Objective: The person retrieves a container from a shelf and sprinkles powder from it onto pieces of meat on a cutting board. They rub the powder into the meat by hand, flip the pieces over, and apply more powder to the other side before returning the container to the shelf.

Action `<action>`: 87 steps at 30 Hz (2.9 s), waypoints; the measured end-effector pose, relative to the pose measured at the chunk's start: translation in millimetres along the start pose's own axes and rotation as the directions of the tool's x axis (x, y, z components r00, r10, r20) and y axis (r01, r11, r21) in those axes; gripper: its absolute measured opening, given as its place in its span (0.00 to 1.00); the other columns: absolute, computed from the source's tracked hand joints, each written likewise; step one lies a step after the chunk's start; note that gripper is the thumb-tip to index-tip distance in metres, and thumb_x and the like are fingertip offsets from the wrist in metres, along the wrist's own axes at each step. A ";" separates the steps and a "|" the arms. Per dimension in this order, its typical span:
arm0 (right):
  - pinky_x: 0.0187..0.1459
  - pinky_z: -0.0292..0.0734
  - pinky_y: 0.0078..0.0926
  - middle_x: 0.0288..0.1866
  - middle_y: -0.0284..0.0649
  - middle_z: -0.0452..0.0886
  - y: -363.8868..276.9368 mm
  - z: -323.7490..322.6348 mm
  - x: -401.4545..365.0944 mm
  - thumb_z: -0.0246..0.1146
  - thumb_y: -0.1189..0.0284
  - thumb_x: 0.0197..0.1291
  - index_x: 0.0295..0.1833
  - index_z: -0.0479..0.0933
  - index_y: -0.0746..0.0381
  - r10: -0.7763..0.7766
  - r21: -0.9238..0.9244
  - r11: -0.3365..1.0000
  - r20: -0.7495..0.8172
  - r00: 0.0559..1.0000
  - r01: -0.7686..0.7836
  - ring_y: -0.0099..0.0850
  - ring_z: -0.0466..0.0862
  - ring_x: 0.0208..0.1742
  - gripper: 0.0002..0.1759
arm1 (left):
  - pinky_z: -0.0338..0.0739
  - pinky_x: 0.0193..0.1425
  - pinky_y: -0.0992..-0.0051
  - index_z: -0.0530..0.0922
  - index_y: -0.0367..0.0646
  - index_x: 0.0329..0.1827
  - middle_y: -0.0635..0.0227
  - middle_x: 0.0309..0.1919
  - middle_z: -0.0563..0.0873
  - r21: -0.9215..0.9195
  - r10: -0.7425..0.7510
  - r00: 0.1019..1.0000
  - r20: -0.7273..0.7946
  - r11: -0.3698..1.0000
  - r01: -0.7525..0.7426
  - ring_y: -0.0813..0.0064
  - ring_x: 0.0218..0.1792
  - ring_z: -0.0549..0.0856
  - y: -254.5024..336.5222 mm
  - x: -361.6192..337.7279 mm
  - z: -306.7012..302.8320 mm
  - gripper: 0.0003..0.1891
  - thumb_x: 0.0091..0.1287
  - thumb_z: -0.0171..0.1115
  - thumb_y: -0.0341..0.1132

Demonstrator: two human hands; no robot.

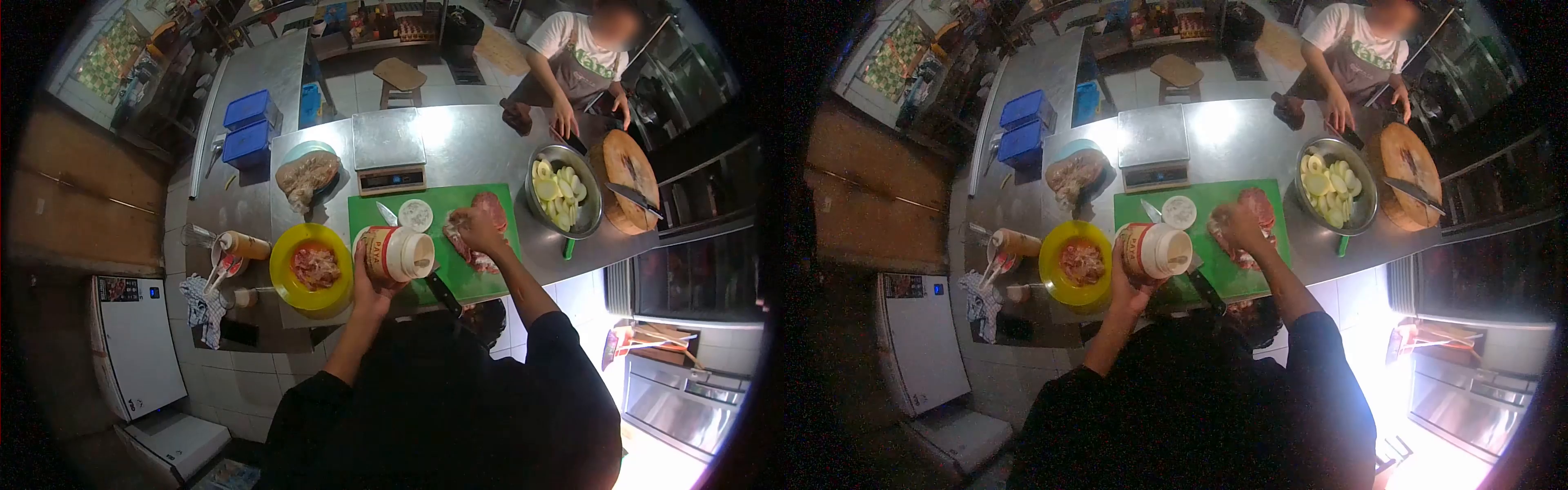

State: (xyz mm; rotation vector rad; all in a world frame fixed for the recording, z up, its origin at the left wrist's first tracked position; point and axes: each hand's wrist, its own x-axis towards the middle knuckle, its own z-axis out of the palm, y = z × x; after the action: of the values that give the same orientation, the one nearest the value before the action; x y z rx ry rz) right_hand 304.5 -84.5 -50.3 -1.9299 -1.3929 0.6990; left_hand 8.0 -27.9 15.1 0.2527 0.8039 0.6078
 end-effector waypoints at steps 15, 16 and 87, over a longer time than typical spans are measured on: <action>0.75 0.65 0.48 0.70 0.54 0.73 -13.3 -14.2 -116.6 0.58 0.71 0.69 0.72 0.70 0.64 -0.242 -0.416 0.859 0.180 0.953 0.297 0.53 0.72 0.73 0.26 | 0.83 0.62 0.45 0.69 0.56 0.75 0.62 0.68 0.79 -0.040 0.029 0.999 -0.019 0.999 -0.030 0.57 0.66 0.82 5.7 -1.3 -4.2 0.38 0.70 0.54 0.70; 0.78 0.60 0.49 0.72 0.53 0.72 -16.3 -14.8 -109.4 0.57 0.67 0.72 0.74 0.68 0.64 -0.226 -0.466 0.832 0.212 0.951 0.302 0.52 0.69 0.76 0.27 | 0.83 0.60 0.47 0.69 0.58 0.75 0.65 0.67 0.80 -0.047 0.017 1.000 -0.005 0.999 -0.017 0.60 0.65 0.82 5.7 0.1 -4.6 0.36 0.71 0.54 0.69; 0.57 0.80 0.42 0.55 0.50 0.83 -139.9 -73.6 -114.7 0.65 0.76 0.64 0.59 0.80 0.63 -0.116 0.133 0.981 -0.200 0.973 0.144 0.48 0.83 0.58 0.18 | 0.80 0.66 0.46 0.69 0.54 0.77 0.61 0.72 0.76 -0.055 -0.161 0.976 0.149 0.984 0.171 0.57 0.70 0.78 6.5 13.5 8.9 0.41 0.69 0.51 0.73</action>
State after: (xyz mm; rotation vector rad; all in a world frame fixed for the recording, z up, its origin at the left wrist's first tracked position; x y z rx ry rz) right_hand 239.9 -176.8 109.3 -1.7256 -1.2978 0.5229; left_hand 19.1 -14.5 15.8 0.1637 0.6561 0.4528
